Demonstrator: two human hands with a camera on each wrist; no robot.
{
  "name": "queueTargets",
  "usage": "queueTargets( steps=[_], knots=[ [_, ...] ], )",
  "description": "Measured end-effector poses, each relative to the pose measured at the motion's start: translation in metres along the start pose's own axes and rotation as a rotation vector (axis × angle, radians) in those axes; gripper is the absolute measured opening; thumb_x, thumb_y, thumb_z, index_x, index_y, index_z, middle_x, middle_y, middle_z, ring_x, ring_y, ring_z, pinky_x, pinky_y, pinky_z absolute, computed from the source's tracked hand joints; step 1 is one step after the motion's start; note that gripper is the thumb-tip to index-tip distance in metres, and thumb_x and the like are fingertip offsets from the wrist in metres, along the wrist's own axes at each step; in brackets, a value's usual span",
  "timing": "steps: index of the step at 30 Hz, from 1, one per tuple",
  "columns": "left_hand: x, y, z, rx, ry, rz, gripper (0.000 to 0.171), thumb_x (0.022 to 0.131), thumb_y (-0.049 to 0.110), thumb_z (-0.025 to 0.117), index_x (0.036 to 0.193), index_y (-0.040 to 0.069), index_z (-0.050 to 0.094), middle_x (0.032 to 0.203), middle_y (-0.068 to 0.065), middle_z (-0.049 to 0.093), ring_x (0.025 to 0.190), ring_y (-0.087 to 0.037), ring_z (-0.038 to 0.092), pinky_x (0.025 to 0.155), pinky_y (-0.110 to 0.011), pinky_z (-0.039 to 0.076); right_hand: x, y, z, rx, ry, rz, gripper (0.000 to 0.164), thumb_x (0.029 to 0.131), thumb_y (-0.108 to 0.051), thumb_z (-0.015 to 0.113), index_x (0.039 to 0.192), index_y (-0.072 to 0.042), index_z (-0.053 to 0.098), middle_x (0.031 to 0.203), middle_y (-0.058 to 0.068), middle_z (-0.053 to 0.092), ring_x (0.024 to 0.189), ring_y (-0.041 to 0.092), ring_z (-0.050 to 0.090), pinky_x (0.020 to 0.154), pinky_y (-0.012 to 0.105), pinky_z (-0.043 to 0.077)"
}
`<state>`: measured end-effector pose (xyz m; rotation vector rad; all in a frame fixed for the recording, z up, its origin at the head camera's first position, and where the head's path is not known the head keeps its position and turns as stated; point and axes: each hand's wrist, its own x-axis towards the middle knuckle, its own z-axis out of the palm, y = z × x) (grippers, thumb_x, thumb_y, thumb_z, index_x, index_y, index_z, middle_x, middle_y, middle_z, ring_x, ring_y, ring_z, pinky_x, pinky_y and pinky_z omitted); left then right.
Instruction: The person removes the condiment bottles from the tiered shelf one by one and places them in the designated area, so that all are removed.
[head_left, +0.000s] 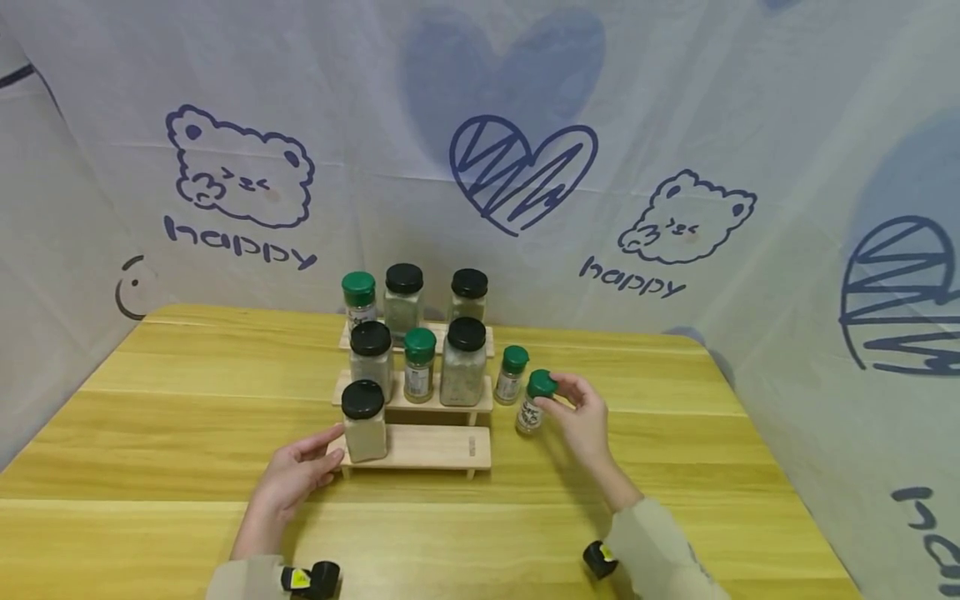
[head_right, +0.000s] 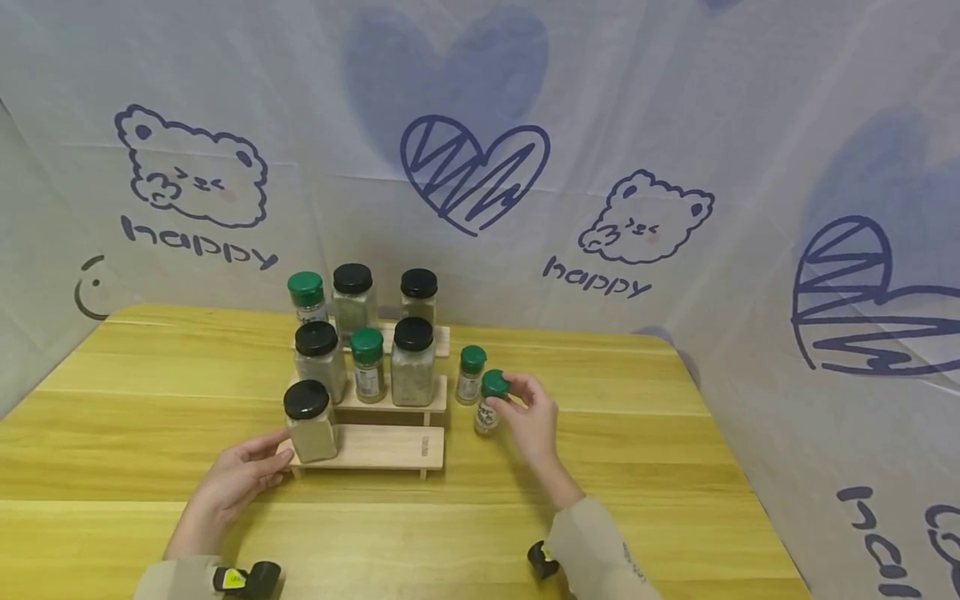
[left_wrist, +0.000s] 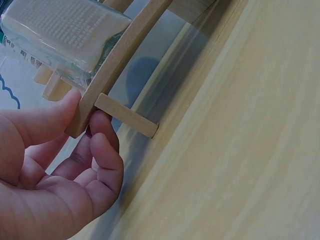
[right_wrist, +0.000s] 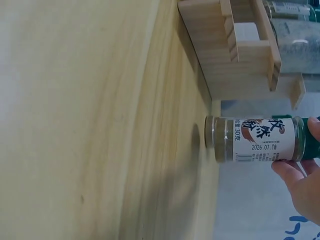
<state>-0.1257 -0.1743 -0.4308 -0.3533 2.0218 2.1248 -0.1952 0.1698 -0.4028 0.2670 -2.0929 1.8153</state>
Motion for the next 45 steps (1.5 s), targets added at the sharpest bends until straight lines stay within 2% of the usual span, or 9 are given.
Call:
queueTargets(
  steps=[4,10,17,23,28,31,35,38,45],
  knots=[
    [0.000,-0.001,-0.001,-0.004,-0.005,0.017,0.048,0.087,0.003,0.056,0.130,-0.007,0.037,0.139,-0.024,0.026,0.071,-0.005,0.053,0.061,-0.020,0.046,0.007,0.004,-0.002,-0.039,0.018,0.033,0.033,0.069,0.011,0.070,0.100,0.010,0.057,0.096,0.023,0.060,0.083,0.012,0.058,0.079,0.026,0.048],
    [-0.001,-0.001,-0.001,-0.016,-0.002,0.021,0.047,0.086,0.002,0.056,0.129,-0.007,0.039,0.138,-0.024,0.027,0.069,-0.006,0.053,0.060,-0.020,0.046,0.010,0.006,-0.003,-0.074,0.025,0.040,0.034,0.069,0.011,0.070,0.100,0.011,0.056,0.096,0.024,0.059,0.087,0.022,0.058,0.083,0.035,0.047],
    [-0.002,-0.001,0.000,-0.024,0.002,0.025,0.047,0.086,0.002,0.056,0.129,-0.007,0.039,0.138,-0.025,0.028,0.069,-0.006,0.053,0.060,-0.020,0.046,0.015,0.011,-0.002,-0.103,0.062,0.049,0.033,0.069,0.012,0.069,0.099,0.012,0.056,0.096,0.024,0.059,0.087,0.023,0.058,0.082,0.035,0.048],
    [-0.002,-0.001,0.000,-0.032,0.005,0.029,0.046,0.086,0.001,0.056,0.128,-0.007,0.040,0.137,-0.026,0.029,0.070,-0.006,0.053,0.060,-0.020,0.046,0.019,0.014,0.000,-0.111,0.085,0.062,0.033,0.070,0.012,0.068,0.100,0.012,0.055,0.097,0.025,0.059,0.091,0.033,0.057,0.081,0.035,0.048],
    [-0.002,-0.001,0.000,-0.023,-0.001,0.022,0.049,0.086,0.002,0.056,0.130,-0.007,0.036,0.138,-0.024,0.028,0.071,-0.006,0.053,0.060,-0.020,0.046,0.021,0.010,0.001,-0.088,0.082,0.051,0.032,0.070,0.015,0.067,0.100,0.015,0.054,0.096,0.028,0.057,0.092,0.038,0.055,0.083,0.042,0.046],
    [-0.001,-0.001,0.000,-0.025,-0.003,0.020,0.049,0.087,0.002,0.056,0.130,-0.007,0.036,0.139,-0.024,0.027,0.071,-0.006,0.053,0.061,-0.020,0.046,0.024,0.013,0.003,-0.092,0.087,0.043,0.033,0.069,0.015,0.067,0.099,0.014,0.055,0.096,0.027,0.057,0.091,0.036,0.056,0.081,0.037,0.048],
    [-0.001,-0.001,-0.001,-0.036,-0.004,0.026,0.048,0.086,0.002,0.056,0.130,-0.007,0.036,0.139,-0.023,0.027,0.070,-0.006,0.053,0.061,-0.019,0.046,0.029,0.024,0.005,-0.091,0.097,0.030,0.033,0.068,0.015,0.068,0.099,0.013,0.056,0.096,0.025,0.059,0.087,0.024,0.058,0.076,0.023,0.049],
    [-0.001,-0.001,-0.001,-0.037,0.000,0.025,0.048,0.086,0.002,0.056,0.129,-0.007,0.037,0.138,-0.024,0.028,0.070,-0.006,0.053,0.061,-0.019,0.046,0.031,0.026,0.006,-0.083,0.095,0.033,0.033,0.068,0.015,0.068,0.099,0.013,0.056,0.095,0.024,0.058,0.085,0.020,0.058,0.075,0.020,0.048],
    [-0.002,-0.001,0.001,-0.031,0.007,0.018,0.048,0.087,0.003,0.056,0.130,-0.005,0.037,0.137,-0.025,0.030,0.071,-0.007,0.054,0.061,-0.020,0.047,0.033,0.027,0.009,-0.084,0.082,0.033,0.033,0.070,0.014,0.067,0.101,0.013,0.054,0.096,0.026,0.057,0.090,0.033,0.057,0.077,0.023,0.048]
  ],
)
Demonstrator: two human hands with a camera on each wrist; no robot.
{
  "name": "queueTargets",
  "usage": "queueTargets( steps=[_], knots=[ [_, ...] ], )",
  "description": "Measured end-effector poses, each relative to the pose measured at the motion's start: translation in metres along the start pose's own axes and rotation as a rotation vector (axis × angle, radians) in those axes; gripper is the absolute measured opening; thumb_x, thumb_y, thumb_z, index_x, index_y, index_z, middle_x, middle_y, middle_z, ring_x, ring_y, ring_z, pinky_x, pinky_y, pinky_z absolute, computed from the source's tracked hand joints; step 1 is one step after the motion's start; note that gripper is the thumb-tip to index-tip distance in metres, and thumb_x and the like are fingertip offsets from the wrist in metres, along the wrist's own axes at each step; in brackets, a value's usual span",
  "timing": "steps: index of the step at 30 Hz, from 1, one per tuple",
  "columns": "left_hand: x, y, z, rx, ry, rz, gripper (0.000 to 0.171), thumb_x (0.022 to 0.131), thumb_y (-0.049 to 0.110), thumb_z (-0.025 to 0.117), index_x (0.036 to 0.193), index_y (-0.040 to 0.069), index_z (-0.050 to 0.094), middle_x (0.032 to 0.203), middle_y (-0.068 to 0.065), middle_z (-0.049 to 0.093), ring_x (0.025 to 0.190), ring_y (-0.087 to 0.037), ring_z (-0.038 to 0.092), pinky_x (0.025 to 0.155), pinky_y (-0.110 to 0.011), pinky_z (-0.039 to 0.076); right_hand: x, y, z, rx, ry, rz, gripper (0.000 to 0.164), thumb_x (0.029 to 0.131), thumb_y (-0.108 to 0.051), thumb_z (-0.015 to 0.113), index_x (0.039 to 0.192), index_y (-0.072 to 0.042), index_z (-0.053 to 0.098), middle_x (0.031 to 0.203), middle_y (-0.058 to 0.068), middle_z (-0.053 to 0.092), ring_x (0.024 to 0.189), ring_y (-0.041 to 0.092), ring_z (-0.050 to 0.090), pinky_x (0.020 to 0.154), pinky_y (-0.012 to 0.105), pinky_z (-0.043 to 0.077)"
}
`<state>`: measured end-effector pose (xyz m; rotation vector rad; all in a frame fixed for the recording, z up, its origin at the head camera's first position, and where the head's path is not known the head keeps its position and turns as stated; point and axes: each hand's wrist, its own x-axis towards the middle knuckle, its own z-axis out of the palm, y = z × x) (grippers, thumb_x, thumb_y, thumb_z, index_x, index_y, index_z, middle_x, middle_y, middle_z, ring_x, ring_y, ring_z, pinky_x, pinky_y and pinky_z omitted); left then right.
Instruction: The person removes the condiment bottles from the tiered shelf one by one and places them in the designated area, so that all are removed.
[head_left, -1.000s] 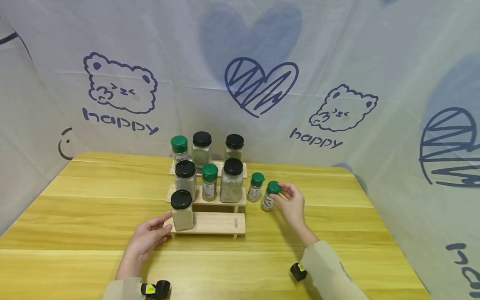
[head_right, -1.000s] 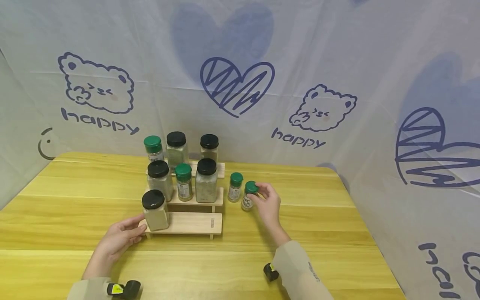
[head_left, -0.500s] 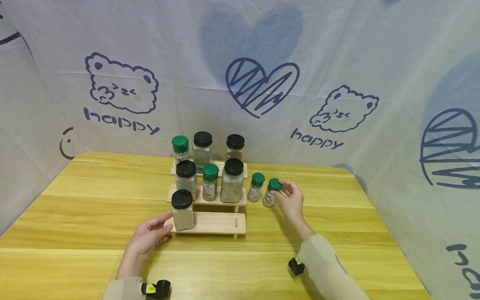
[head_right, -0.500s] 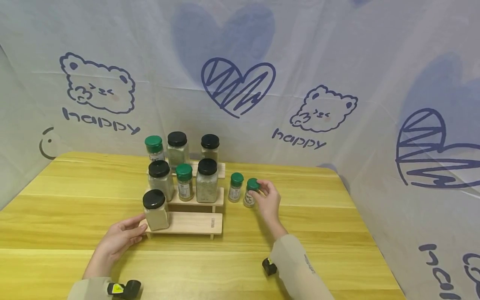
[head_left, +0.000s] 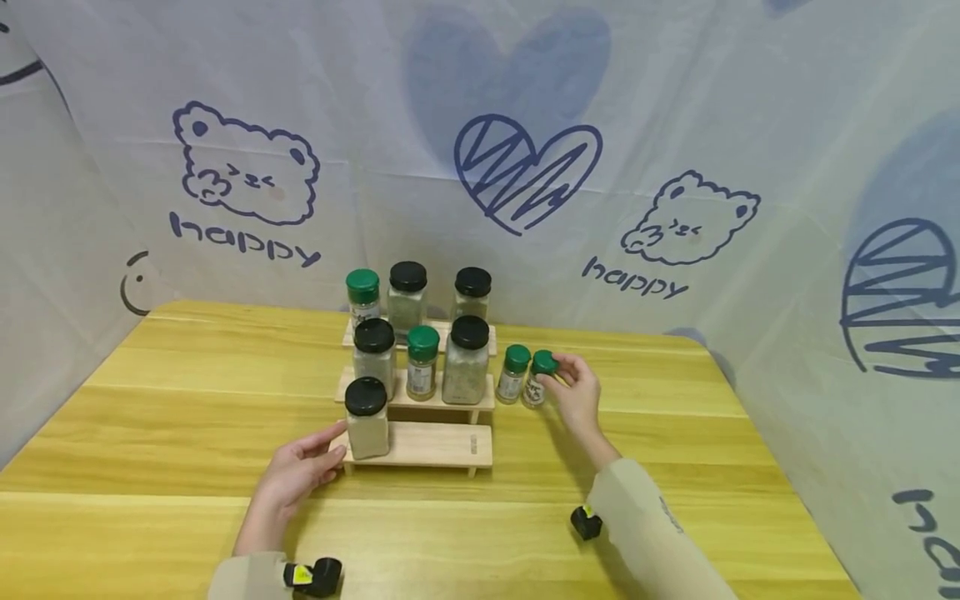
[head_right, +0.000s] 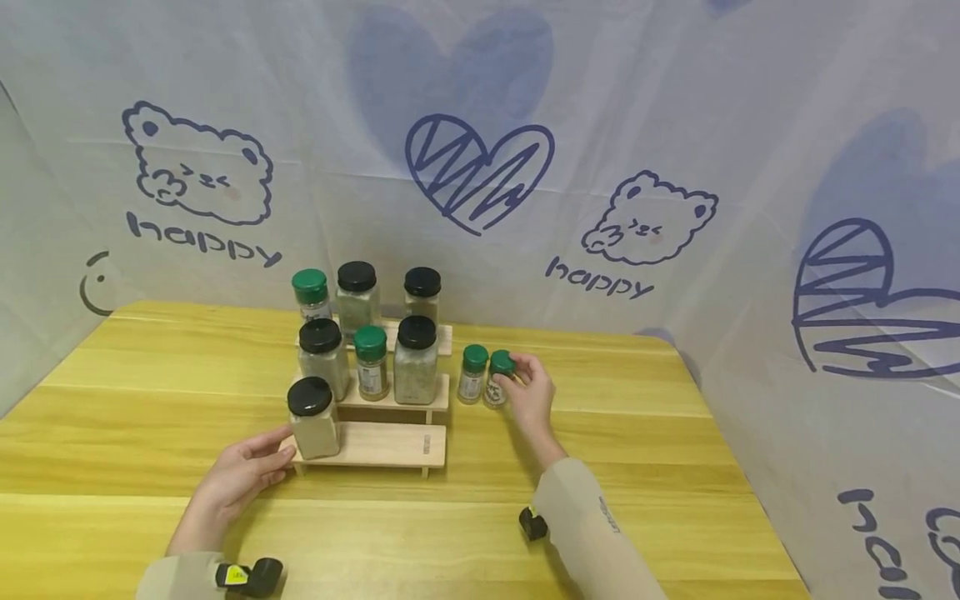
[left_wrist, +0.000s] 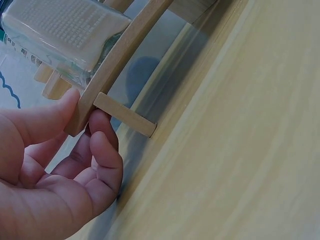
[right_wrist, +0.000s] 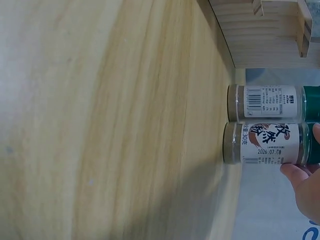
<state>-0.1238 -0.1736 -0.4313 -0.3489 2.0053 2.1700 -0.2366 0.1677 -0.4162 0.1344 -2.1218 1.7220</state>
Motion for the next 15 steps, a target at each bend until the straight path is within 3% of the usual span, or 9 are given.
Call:
queueTargets(
  steps=[10,15],
  knots=[
    [0.0000,-0.0002,0.0003,0.003,-0.001,0.005,0.047,0.087,0.003,0.056,0.130,-0.006,0.038,0.137,-0.025,0.031,0.071,-0.007,0.054,0.061,-0.020,0.047,0.0000,0.0046,-0.0016,0.027,-0.029,-0.024,0.034,0.071,0.015,0.065,0.103,0.012,0.055,0.098,0.026,0.057,0.092,0.033,0.056,0.082,0.030,0.047],
    [-0.0002,-0.0017,-0.0003,0.002,0.004,0.011,0.048,0.086,0.004,0.057,0.129,-0.006,0.039,0.133,-0.023,0.038,0.071,-0.008,0.055,0.061,-0.021,0.047,-0.0038,0.0052,-0.0038,0.070,-0.058,-0.003,0.039,0.072,0.017,0.063,0.109,0.012,0.052,0.105,0.028,0.055,0.098,0.036,0.053,0.086,0.036,0.045]
  ],
)
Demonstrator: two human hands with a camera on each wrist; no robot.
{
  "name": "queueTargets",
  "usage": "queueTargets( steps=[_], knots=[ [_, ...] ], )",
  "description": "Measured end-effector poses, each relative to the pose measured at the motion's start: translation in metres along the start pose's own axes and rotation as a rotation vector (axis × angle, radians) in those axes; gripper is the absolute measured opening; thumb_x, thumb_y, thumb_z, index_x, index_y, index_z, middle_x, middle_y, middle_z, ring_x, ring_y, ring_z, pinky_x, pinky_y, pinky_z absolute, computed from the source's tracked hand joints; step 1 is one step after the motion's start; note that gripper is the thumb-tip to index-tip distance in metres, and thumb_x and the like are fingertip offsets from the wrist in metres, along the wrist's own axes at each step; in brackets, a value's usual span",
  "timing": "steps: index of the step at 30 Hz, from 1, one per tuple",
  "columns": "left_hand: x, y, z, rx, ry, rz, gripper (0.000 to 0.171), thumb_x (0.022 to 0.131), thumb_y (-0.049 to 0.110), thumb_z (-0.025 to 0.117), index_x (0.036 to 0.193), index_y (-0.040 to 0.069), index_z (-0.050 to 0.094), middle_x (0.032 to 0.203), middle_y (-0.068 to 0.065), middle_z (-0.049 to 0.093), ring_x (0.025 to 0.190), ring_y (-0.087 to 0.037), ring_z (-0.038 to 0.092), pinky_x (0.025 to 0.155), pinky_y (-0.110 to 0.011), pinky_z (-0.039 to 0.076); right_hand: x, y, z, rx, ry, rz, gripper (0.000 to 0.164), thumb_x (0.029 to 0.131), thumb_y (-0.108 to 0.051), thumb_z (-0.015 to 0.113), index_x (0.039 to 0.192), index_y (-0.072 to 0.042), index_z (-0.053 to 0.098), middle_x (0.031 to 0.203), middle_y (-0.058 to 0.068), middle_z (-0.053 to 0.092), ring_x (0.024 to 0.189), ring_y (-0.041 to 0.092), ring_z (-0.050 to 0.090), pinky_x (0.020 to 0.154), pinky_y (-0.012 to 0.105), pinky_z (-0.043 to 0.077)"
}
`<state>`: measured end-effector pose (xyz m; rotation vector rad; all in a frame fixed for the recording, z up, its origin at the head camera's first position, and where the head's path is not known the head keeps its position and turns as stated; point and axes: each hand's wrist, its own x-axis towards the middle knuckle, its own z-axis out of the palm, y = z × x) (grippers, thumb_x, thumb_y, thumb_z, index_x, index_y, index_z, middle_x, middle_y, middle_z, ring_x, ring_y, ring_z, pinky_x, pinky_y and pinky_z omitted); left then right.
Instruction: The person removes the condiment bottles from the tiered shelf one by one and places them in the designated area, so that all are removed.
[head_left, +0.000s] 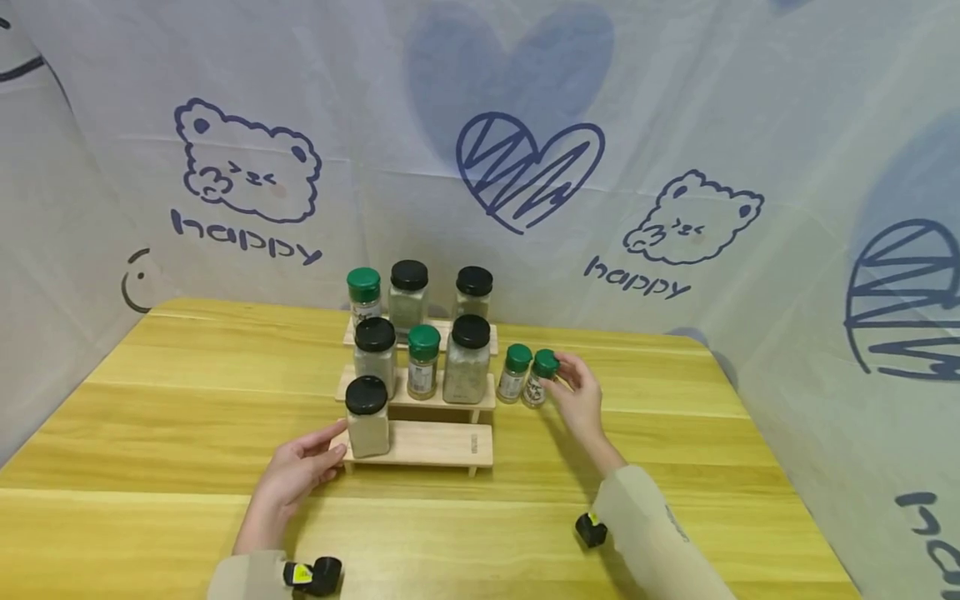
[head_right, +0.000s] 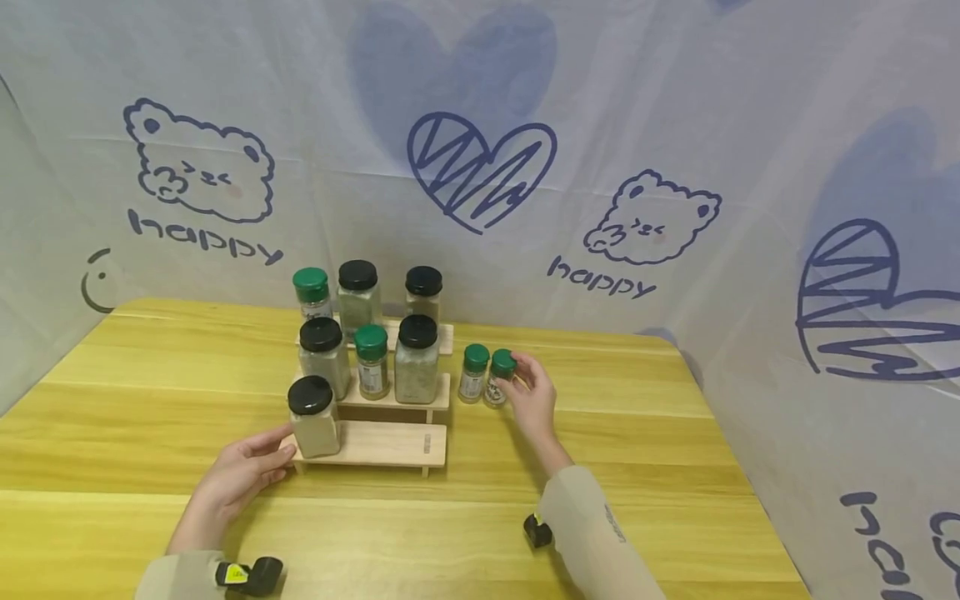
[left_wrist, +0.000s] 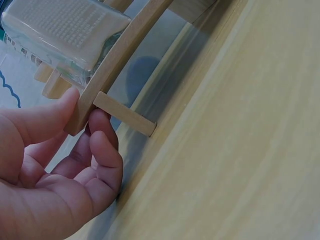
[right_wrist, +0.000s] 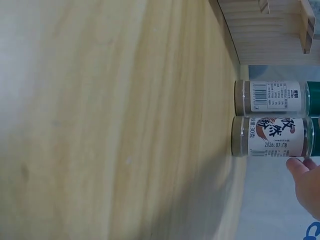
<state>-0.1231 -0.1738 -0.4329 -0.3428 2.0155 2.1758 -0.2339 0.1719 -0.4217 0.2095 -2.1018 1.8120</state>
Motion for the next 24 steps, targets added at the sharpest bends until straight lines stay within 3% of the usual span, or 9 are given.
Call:
queueTargets(
  steps=[4,11,20,24],
  knots=[
    [0.000,0.000,0.000,-0.001,-0.001,-0.002,0.047,0.086,0.003,0.058,0.129,-0.006,0.040,0.130,-0.020,0.042,0.071,-0.008,0.055,0.061,-0.021,0.048,-0.004,-0.001,-0.003,0.003,0.006,0.041,0.044,0.073,0.015,0.064,0.114,0.012,0.047,0.110,0.028,0.052,0.103,0.038,0.050,0.089,0.041,0.043],
    [0.001,0.001,0.000,0.002,-0.009,0.001,0.047,0.086,0.003,0.057,0.129,-0.006,0.039,0.135,-0.025,0.034,0.071,-0.008,0.055,0.062,-0.021,0.047,-0.010,-0.007,-0.007,0.032,0.024,0.071,0.046,0.074,0.014,0.063,0.115,0.016,0.042,0.110,0.030,0.049,0.102,0.040,0.048,0.091,0.044,0.040],
    [0.001,0.000,0.000,-0.015,-0.018,0.012,0.047,0.085,0.004,0.058,0.128,-0.006,0.042,0.134,-0.024,0.035,0.070,-0.008,0.055,0.061,-0.021,0.047,-0.018,-0.013,-0.009,0.052,0.051,0.074,0.035,0.074,0.016,0.061,0.107,0.018,0.046,0.105,0.031,0.051,0.099,0.040,0.050,0.079,0.018,0.046],
    [0.000,0.000,0.000,-0.014,-0.018,0.010,0.047,0.086,0.003,0.058,0.128,-0.007,0.040,0.136,-0.026,0.032,0.070,-0.008,0.055,0.061,-0.020,0.047,-0.023,-0.016,-0.008,0.035,0.061,0.069,0.030,0.075,0.015,0.061,0.102,0.017,0.050,0.101,0.031,0.053,0.090,0.027,0.056,0.075,0.016,0.047]
  ],
)
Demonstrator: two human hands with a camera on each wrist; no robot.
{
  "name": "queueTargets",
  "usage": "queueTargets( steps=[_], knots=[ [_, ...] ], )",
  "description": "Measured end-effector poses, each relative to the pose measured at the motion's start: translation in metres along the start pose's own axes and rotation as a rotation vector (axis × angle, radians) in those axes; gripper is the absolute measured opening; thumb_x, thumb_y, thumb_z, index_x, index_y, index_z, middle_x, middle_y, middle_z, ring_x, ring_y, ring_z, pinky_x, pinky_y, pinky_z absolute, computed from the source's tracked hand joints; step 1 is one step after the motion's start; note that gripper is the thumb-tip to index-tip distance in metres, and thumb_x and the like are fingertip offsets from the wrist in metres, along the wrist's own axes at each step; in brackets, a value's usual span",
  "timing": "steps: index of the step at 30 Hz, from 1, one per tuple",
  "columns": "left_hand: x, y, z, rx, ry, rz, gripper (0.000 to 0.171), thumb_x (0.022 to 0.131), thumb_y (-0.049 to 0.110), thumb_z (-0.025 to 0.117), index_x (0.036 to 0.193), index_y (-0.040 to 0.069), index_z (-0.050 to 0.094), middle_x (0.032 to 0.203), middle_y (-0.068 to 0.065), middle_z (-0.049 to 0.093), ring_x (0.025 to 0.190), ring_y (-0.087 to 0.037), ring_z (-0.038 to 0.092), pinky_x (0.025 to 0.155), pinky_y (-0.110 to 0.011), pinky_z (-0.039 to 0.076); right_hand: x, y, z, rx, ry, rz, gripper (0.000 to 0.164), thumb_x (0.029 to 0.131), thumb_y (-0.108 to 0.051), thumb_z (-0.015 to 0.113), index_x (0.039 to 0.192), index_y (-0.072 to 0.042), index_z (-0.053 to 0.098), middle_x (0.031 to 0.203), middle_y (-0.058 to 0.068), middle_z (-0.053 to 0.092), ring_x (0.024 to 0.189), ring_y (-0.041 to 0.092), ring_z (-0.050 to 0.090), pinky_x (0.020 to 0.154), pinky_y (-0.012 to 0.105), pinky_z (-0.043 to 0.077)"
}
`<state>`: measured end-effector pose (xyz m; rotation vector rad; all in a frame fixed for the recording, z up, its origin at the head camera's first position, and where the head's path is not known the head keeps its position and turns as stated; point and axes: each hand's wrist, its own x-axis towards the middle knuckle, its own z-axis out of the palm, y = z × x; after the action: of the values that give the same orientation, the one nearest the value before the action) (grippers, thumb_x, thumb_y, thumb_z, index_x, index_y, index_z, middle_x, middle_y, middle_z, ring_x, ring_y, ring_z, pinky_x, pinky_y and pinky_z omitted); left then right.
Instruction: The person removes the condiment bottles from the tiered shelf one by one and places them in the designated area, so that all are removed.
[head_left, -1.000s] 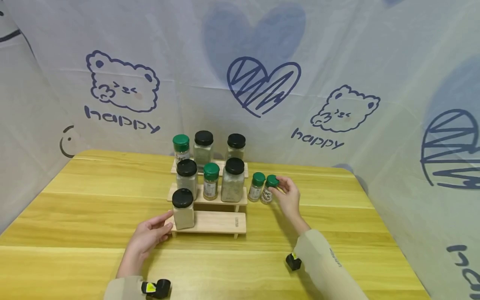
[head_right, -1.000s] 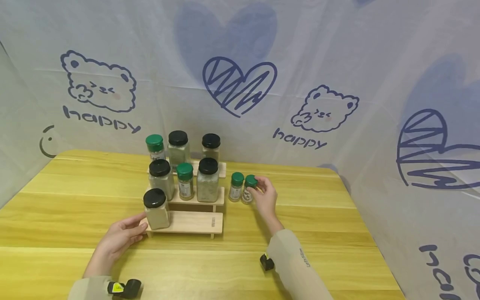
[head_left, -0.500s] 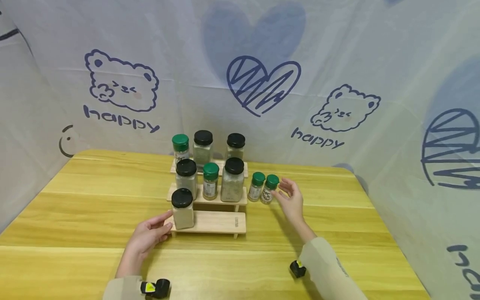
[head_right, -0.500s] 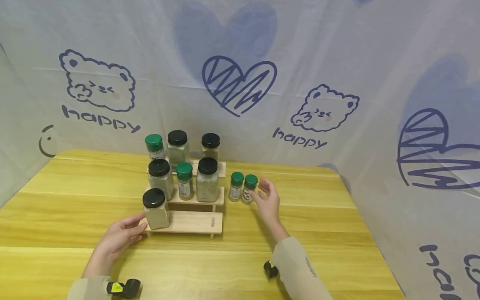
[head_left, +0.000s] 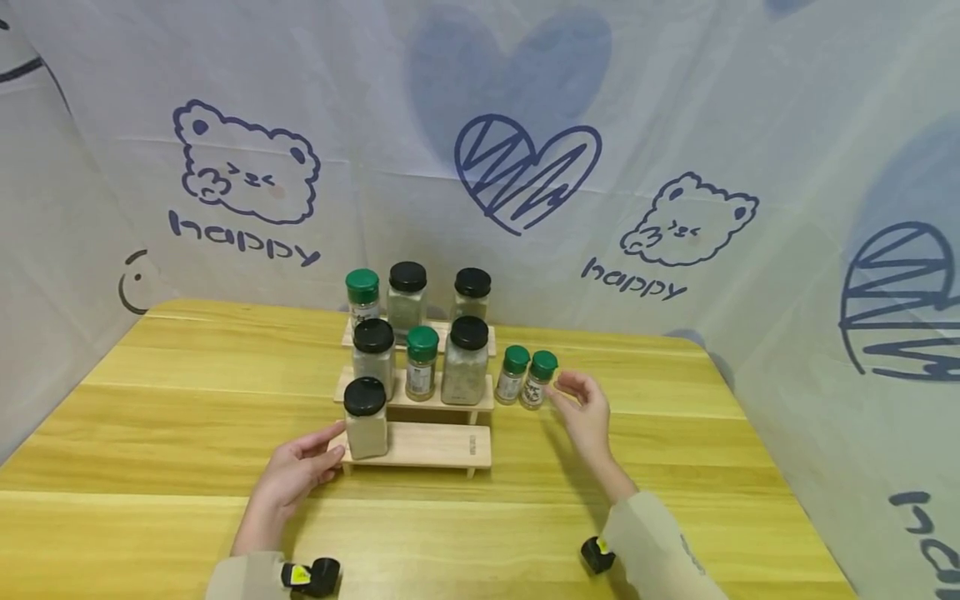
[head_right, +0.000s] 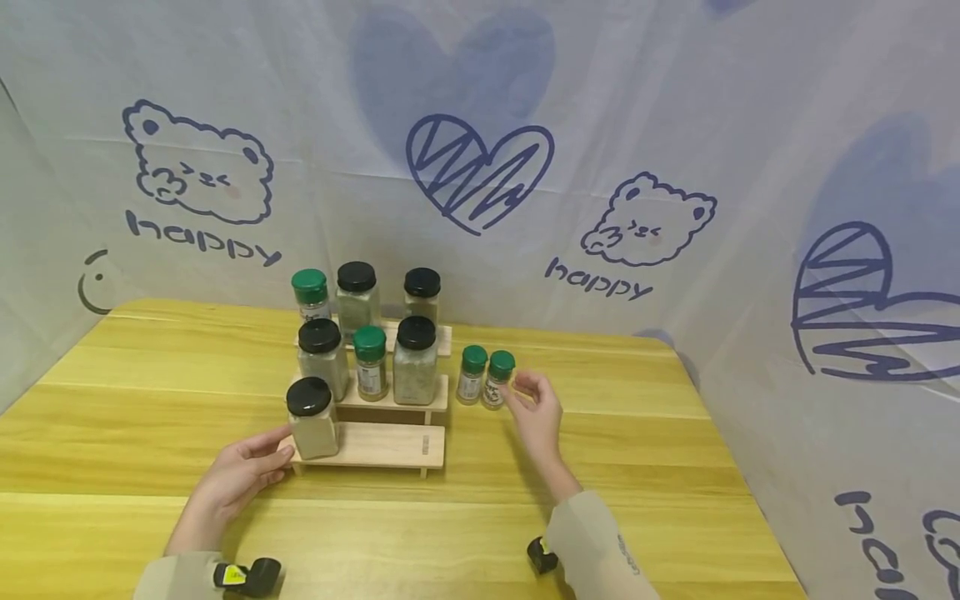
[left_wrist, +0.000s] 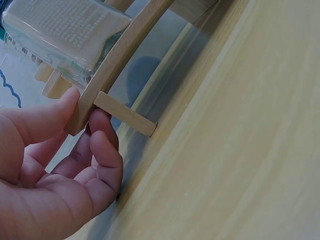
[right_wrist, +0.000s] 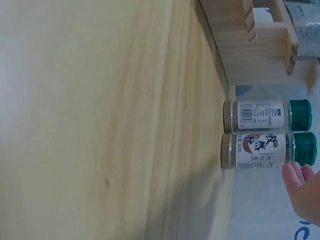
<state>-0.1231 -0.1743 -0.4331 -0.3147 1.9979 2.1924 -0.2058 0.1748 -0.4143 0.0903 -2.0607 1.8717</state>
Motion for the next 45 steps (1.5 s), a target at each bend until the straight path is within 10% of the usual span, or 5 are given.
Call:
queueTargets(
  steps=[15,45],
  knots=[
    [0.000,0.001,-0.002,0.015,-0.008,-0.010,0.050,0.087,0.003,0.056,0.131,-0.006,0.035,0.139,-0.023,0.027,0.072,-0.006,0.053,0.061,-0.020,0.047,-0.019,-0.015,0.004,0.014,-0.058,-0.020,0.019,0.075,0.016,0.059,0.093,0.021,0.052,0.089,0.030,0.057,0.075,0.004,0.056,0.069,0.015,0.048],
    [0.000,0.001,0.000,-0.036,-0.007,0.000,0.044,0.086,0.001,0.057,0.127,-0.005,0.044,0.138,-0.025,0.027,0.070,-0.007,0.054,0.062,-0.020,0.047,-0.059,-0.019,0.053,0.126,-0.249,-0.049,0.014,0.075,0.015,0.060,0.088,0.017,0.055,0.087,0.030,0.058,0.078,0.007,0.057,0.069,0.018,0.049]
  ],
)
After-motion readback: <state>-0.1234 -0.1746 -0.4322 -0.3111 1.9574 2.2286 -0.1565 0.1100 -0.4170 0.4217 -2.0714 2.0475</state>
